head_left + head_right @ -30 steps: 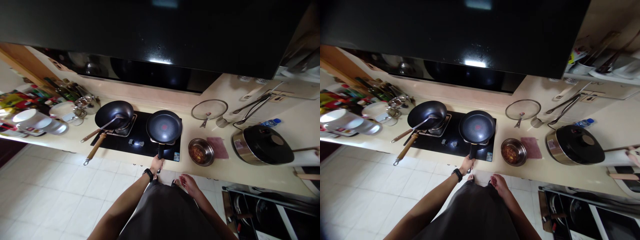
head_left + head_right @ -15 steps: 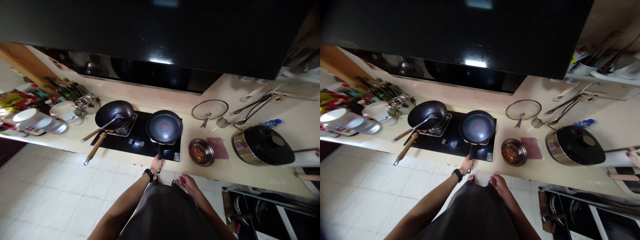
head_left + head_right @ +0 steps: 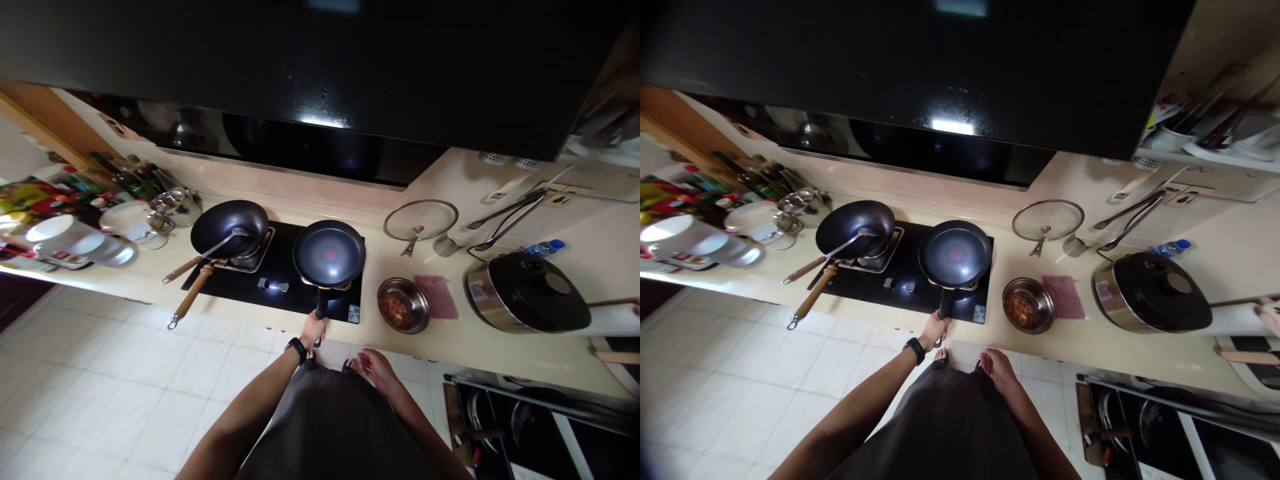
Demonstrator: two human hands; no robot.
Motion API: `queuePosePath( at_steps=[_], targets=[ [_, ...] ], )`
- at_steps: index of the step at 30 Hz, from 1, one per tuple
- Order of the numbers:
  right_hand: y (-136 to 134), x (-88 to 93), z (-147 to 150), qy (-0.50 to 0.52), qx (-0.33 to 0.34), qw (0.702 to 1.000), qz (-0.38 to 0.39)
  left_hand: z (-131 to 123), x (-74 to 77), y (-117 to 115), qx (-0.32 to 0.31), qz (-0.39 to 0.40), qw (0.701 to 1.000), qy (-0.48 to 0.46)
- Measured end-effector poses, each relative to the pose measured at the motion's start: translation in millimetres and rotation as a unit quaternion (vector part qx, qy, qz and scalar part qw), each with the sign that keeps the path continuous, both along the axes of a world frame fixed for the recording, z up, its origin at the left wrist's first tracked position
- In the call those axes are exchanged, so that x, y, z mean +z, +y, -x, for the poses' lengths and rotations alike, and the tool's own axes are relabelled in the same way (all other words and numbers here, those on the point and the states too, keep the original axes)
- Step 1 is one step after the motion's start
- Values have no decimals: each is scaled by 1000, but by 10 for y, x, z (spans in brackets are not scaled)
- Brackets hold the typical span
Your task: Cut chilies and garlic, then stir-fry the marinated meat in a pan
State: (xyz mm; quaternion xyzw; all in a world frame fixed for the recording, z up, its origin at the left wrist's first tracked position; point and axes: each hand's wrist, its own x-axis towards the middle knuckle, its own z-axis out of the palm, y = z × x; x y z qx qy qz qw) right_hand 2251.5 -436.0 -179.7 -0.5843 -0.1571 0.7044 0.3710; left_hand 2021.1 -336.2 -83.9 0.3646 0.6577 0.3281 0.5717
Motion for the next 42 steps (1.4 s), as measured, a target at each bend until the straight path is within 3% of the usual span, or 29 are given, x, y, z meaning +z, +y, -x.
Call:
queuePosePath(
  at_steps=[8, 19, 24, 42],
  targets=[
    [-10, -56, 6, 52, -37, 998, 22, 3, -6, -3, -1, 2, 1000, 3],
    [-16, -151, 2, 42, -31, 999, 12, 3, -16, -2, -3, 5, 1000, 4],
    [-22, -138, 2, 3, -4, 1000, -7, 7, -19, -1, -4, -1, 1000, 7],
    [-2, -74, 13, 23, -31, 999, 8, 5, -6, 0, -3, 0, 1000, 8]
  ],
)
